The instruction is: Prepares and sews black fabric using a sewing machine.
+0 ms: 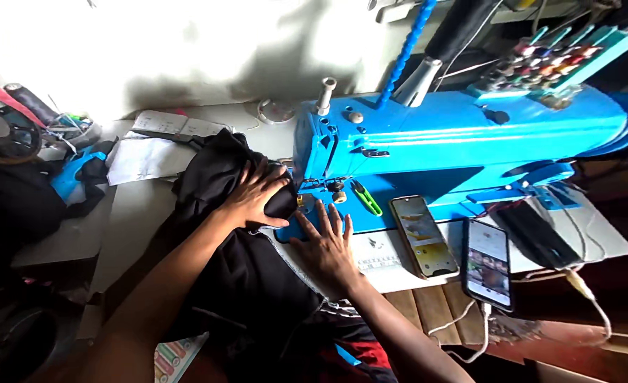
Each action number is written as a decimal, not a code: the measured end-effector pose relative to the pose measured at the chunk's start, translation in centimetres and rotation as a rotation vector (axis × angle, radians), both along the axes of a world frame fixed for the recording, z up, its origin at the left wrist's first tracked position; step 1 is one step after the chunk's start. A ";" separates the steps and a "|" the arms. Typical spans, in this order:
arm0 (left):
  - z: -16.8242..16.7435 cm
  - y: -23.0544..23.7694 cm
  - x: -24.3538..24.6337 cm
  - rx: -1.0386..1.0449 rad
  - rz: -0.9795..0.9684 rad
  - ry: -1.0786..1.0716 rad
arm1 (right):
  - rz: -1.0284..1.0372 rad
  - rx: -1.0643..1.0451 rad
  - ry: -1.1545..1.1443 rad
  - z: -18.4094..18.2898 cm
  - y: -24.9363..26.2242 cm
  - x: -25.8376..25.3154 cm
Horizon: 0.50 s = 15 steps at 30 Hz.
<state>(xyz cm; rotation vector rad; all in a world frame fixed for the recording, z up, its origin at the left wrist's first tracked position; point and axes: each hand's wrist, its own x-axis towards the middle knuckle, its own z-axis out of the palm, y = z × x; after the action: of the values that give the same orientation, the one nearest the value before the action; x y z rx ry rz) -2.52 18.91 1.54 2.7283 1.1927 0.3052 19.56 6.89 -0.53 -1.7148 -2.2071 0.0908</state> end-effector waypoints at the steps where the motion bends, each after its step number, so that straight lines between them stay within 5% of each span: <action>1: 0.0 -0.2 0.3 0.039 -0.036 -0.009 | -0.005 0.004 0.016 0.1 0.0 0.0; 6: 0.1 -1.0 1.3 -0.081 -0.001 0.075 | -0.008 0.051 0.080 0.0 -0.2 0.3; 15: 1.2 -8.0 5.5 -0.262 0.485 0.072 | -0.001 0.046 0.137 -0.1 -0.2 0.8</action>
<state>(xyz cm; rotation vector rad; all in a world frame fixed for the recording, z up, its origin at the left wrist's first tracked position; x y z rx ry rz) 2.95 10.89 2.73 2.2208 1.7674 0.0911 20.35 6.71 -0.58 -1.6347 -2.0933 0.1507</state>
